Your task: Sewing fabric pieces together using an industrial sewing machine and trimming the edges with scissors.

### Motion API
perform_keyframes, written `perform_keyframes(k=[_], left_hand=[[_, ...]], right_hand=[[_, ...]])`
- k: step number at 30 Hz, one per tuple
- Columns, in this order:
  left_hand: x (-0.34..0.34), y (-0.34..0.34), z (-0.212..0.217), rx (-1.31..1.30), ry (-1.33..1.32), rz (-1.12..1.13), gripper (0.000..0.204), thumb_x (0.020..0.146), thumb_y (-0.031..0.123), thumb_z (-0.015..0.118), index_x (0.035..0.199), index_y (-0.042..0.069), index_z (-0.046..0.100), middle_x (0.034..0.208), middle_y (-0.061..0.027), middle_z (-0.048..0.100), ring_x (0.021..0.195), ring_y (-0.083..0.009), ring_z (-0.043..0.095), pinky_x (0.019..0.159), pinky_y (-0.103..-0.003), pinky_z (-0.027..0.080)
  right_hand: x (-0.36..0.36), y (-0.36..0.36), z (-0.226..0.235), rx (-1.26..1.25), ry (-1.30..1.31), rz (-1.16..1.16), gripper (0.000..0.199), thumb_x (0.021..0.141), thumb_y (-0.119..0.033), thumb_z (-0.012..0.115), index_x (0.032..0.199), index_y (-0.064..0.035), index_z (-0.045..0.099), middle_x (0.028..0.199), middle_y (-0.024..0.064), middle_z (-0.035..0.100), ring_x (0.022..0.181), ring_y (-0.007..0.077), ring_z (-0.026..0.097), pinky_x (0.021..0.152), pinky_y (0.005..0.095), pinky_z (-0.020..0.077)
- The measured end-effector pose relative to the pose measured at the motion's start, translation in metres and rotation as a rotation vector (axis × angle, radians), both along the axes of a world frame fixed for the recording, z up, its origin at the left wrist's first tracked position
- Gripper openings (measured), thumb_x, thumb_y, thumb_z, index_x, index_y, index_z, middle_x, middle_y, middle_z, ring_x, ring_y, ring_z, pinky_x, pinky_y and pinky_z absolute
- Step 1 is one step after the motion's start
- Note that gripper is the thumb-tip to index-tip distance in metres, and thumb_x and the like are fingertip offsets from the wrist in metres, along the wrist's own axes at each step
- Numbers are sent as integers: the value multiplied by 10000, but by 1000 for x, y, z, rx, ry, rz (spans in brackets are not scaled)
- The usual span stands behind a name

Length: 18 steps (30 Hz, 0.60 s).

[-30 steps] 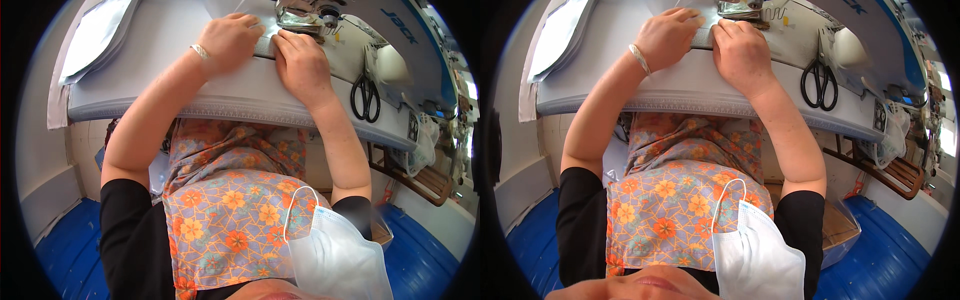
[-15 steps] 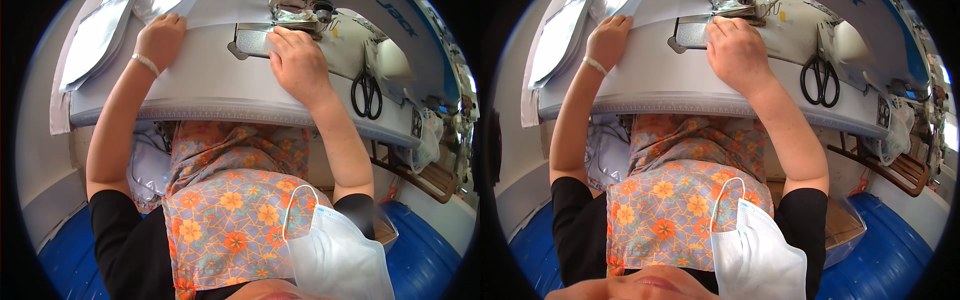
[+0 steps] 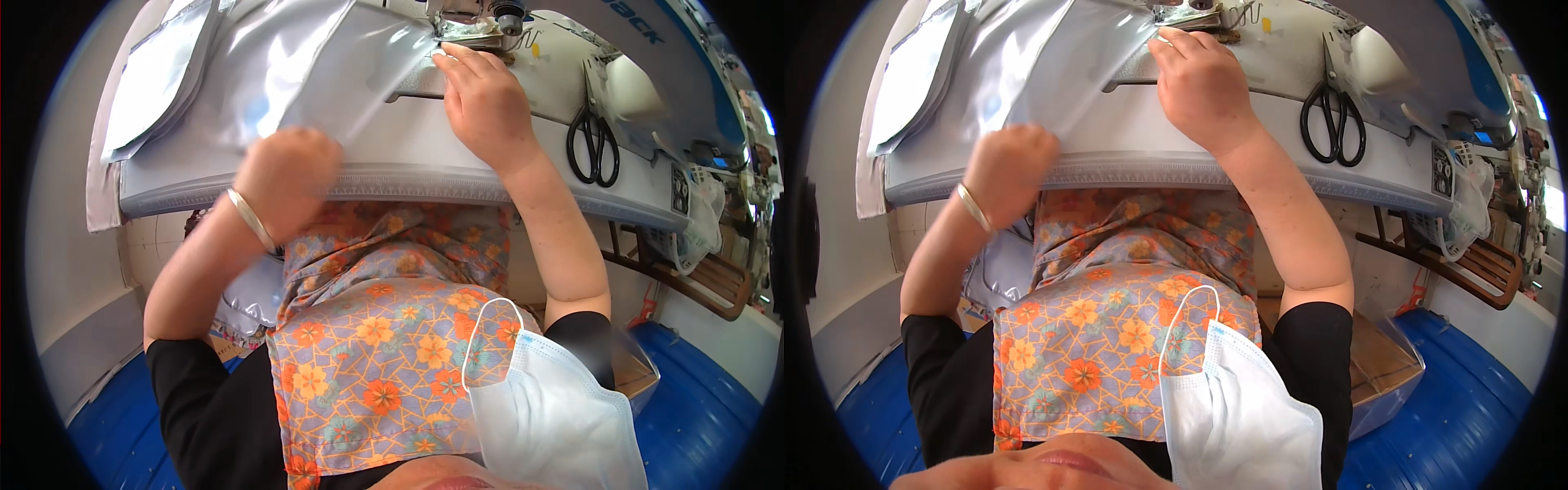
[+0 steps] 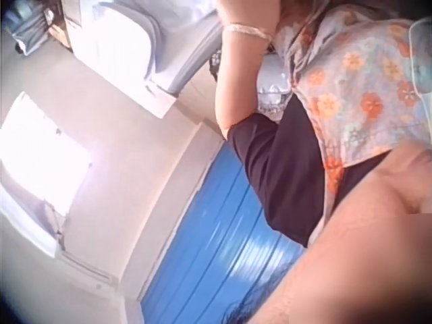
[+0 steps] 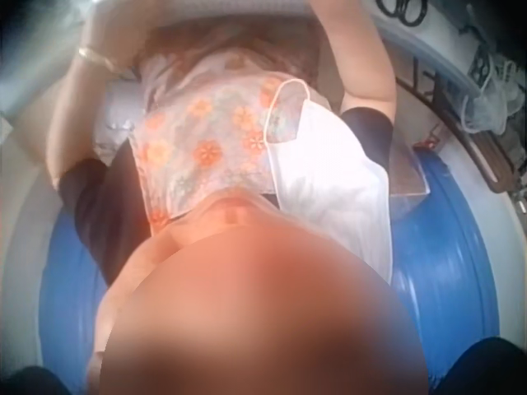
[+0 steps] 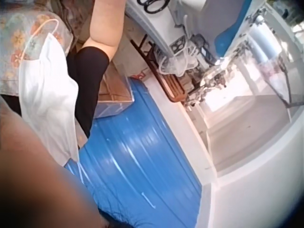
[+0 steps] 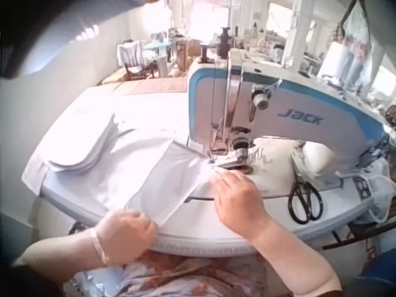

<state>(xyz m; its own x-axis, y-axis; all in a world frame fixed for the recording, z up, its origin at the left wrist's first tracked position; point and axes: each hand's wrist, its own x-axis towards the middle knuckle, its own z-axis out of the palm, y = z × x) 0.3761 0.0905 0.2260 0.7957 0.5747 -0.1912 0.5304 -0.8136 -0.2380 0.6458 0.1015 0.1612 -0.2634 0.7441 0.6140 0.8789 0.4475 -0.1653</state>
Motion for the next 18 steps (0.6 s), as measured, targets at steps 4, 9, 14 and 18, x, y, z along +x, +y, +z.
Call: perform_keyframes(k=[4, 9, 14, 18], left_hand=[[26, -41, -5, -252, -169, -288, 101, 777, 164, 634, 839, 101, 683, 831, -54, 679, 829, -221, 680, 713, -339, 529], [42, -47, -13, -345, -364, -239, 102, 757, 156, 651, 833, 89, 665, 808, -45, 659, 821, -221, 671, 710, -336, 519], [47, -60, -19, -388, -510, -221, 127, 750, 152, 655, 856, 83, 652, 809, -43, 642, 792, -215, 667, 688, -351, 528], [40, -67, -32, -404, -688, -166, 111, 752, 140, 650, 848, 86, 635, 803, -39, 625, 782, -217, 659, 667, -359, 532]], right_hand=[[0, -1, 2, -52, -41, 89, 329, 802, 12, 632, 1119, -32, 711, 1177, 94, 703, 1052, 281, 650, 931, 396, 526], [1, 1, 1, -40, -42, 32, 356, 798, 13, 622, 1139, -44, 707, 1195, 94, 702, 1077, 280, 648, 953, 392, 517], [18, -12, 6, -125, 85, -3, 304, 864, -31, 627, 1158, -58, 698, 1192, 136, 693, 1079, 325, 643, 958, 404, 514], [83, -66, 17, -143, 110, -445, 292, 898, -109, 680, 1187, -76, 689, 1146, 150, 683, 1075, 328, 644, 945, 410, 503]])
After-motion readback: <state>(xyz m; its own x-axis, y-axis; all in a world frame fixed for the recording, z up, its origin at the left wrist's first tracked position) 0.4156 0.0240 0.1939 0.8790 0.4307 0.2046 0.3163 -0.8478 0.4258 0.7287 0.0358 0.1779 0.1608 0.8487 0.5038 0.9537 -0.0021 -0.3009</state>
